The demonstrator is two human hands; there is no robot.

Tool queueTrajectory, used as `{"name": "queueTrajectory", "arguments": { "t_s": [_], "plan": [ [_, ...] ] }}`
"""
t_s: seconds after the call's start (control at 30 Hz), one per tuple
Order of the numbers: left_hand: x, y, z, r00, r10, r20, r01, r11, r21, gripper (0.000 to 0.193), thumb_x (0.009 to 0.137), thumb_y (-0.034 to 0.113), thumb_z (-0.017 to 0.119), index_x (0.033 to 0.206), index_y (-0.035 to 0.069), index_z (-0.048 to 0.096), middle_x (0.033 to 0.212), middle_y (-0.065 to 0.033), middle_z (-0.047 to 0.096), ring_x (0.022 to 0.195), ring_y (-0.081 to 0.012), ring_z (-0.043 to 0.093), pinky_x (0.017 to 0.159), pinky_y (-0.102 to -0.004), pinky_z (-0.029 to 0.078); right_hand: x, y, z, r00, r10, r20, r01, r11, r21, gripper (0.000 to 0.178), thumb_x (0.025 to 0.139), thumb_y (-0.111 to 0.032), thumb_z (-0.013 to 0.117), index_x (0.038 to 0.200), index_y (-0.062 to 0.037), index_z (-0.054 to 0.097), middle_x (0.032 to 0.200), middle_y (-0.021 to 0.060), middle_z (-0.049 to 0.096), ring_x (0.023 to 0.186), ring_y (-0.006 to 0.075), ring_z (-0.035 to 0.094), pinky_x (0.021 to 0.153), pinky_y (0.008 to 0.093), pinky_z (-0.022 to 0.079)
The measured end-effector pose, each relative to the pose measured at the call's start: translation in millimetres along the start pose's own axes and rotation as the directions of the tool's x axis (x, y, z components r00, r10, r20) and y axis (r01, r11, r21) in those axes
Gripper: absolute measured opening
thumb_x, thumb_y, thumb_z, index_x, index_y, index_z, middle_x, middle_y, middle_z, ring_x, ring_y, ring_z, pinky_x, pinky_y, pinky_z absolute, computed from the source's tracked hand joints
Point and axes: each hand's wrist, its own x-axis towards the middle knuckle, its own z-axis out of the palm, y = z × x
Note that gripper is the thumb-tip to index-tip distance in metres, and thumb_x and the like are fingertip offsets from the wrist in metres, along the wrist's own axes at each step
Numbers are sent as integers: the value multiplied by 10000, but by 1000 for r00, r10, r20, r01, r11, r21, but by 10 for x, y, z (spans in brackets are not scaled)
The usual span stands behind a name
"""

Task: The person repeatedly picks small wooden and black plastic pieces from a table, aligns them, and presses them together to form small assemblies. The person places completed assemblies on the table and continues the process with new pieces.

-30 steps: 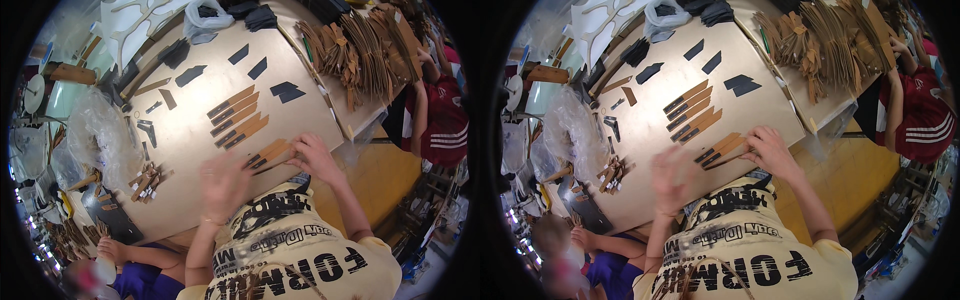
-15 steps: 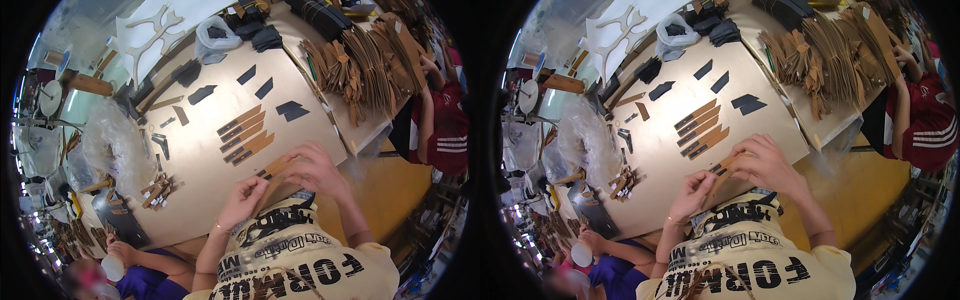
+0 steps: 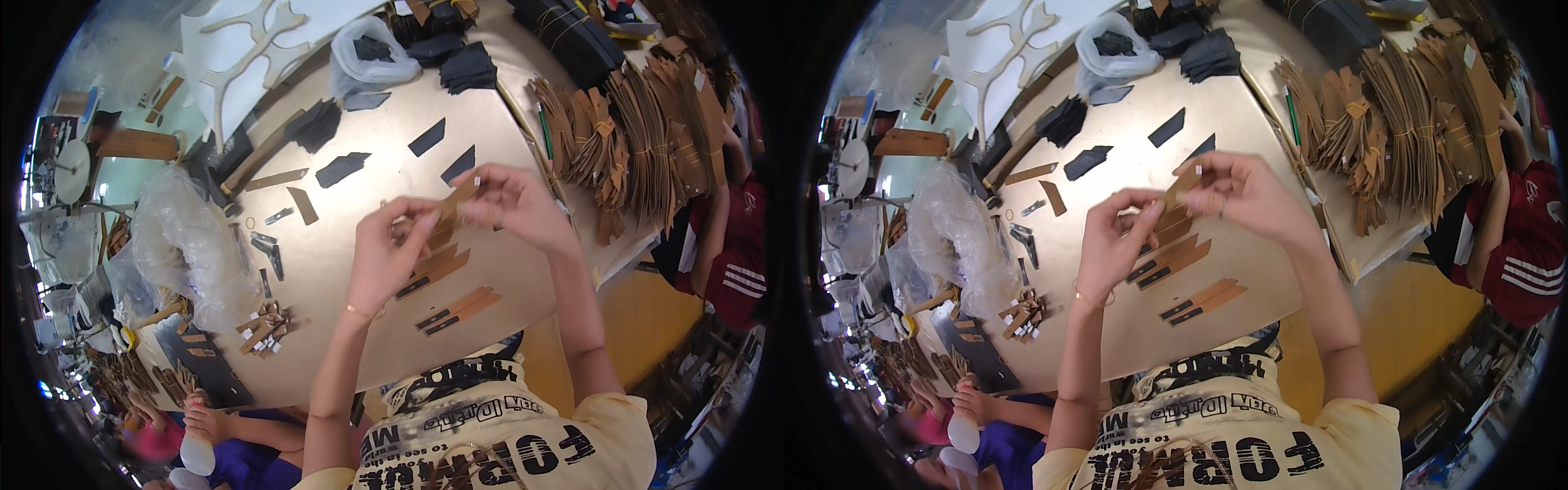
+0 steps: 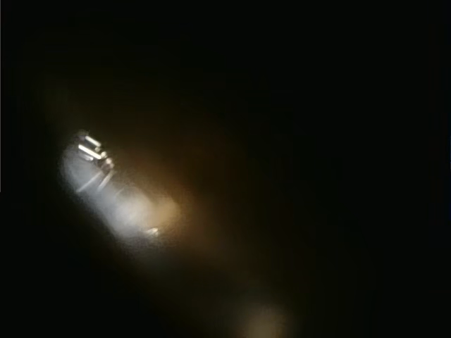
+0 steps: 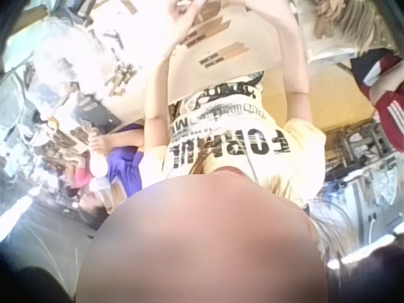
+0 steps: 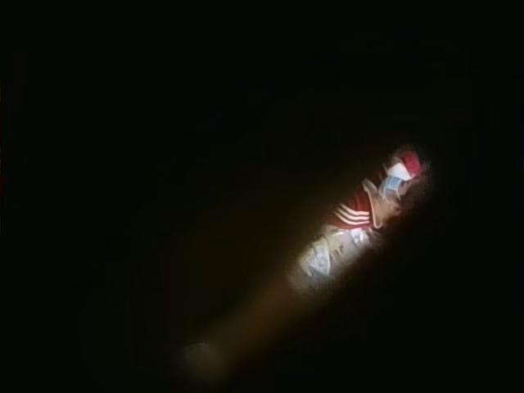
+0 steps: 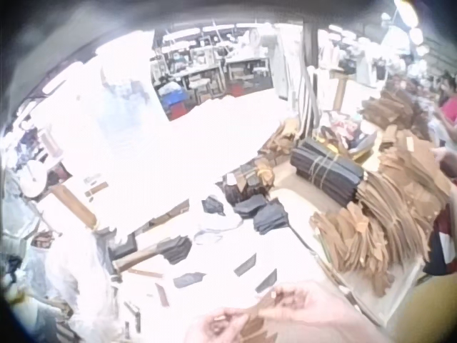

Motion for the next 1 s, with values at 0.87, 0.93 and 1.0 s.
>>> {"name": "queueTrajectory", "arguments": {
  "t_s": [0.87, 0.93, 1.0],
  "plan": [
    [386, -208, 156, 990, 68, -123, -15, 922, 387, 199, 886, -4, 679, 1071, 24, 745, 781, -78, 665, 604, -103, 513, 562, -242, 430, 347, 412, -316, 885, -176, -431, 18, 938, -347, 122, 870, -37, 723, 966, 30, 689, 816, 12, 685, 714, 44, 613, 647, 185, 500],
    [395, -211, 150, 991, 65, -119, -12, 917, 400, 206, 887, -9, 675, 1079, 24, 743, 783, -79, 666, 614, -103, 518, 569, -240, 433, 347, 423, -321, 885, -175, -431, 19, 939, -343, 124, 873, -39, 722, 972, 27, 688, 819, 11, 684, 719, 41, 611, 645, 183, 499],
    [388, -208, 145, 993, 51, -107, -1, 906, 424, 205, 888, -11, 672, 1078, 21, 743, 780, -79, 662, 616, -105, 515, 572, -244, 430, 346, 426, -318, 885, -190, -426, 30, 935, -354, 126, 872, -40, 723, 973, 28, 688, 816, 9, 683, 714, 38, 608, 642, 182, 497]
  ]
}}
